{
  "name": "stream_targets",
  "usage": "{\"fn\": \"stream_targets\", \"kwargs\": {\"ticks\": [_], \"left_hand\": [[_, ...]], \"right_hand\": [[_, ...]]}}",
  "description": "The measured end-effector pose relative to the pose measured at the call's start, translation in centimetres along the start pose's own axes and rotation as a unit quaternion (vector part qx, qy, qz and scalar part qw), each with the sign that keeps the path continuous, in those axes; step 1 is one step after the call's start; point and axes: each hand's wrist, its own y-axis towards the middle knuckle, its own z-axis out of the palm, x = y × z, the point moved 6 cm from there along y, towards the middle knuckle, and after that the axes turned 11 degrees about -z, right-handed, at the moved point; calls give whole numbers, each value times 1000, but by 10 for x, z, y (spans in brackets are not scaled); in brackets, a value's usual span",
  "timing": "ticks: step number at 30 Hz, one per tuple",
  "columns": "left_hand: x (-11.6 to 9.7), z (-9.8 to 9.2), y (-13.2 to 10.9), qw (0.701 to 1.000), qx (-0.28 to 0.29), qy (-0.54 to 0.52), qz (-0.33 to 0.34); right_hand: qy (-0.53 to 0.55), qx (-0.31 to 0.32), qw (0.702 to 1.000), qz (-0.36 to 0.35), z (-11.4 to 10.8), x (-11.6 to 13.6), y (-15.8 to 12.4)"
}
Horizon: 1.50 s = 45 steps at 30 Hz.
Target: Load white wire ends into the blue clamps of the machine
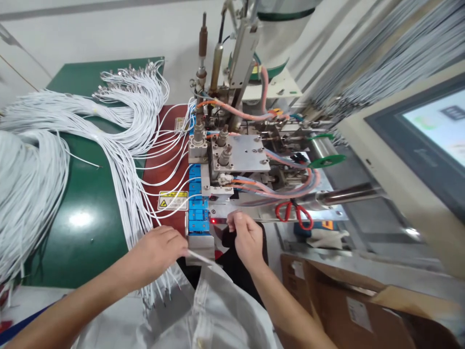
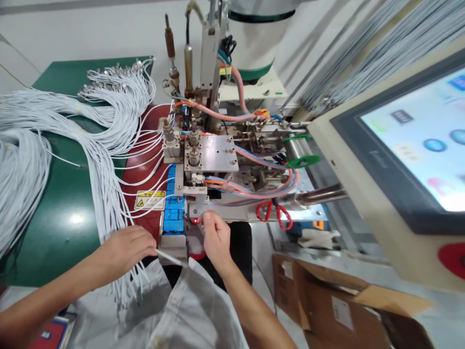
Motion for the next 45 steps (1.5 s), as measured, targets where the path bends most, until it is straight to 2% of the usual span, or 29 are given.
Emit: {"fn": "stream_targets", "kwargs": {"ticks": [4,7,12,16,23,32,39,41,45], "left_hand": [[-2,-6,13,982,-146,-89,-82],[-9,-1,21,971,-180,-119,-99],[-16,8,34,962,-166,-188,-110],[-14,11,42,938,-156,-278,-136],[-4,14,43,901,-160,-348,-203],[-3,23,40,875,-178,-379,-244],[-2,34,34,851,-196,-400,-277],[-2,36,33,846,-197,-408,-281],[-1,36,33,838,-203,-419,-285]], "right_hand": [[86,16,995,-46,3,14,-10],[76,6,995,-63,2,24,-13],[-45,34,994,-89,4,40,-5],[-89,64,985,-131,9,47,-3],[-64,24,994,-90,11,34,-13],[-65,-2,995,-76,15,38,-12],[19,-37,999,32,24,28,-16],[14,-43,999,21,26,29,-17],[-27,-49,997,-45,26,33,-17]]}}
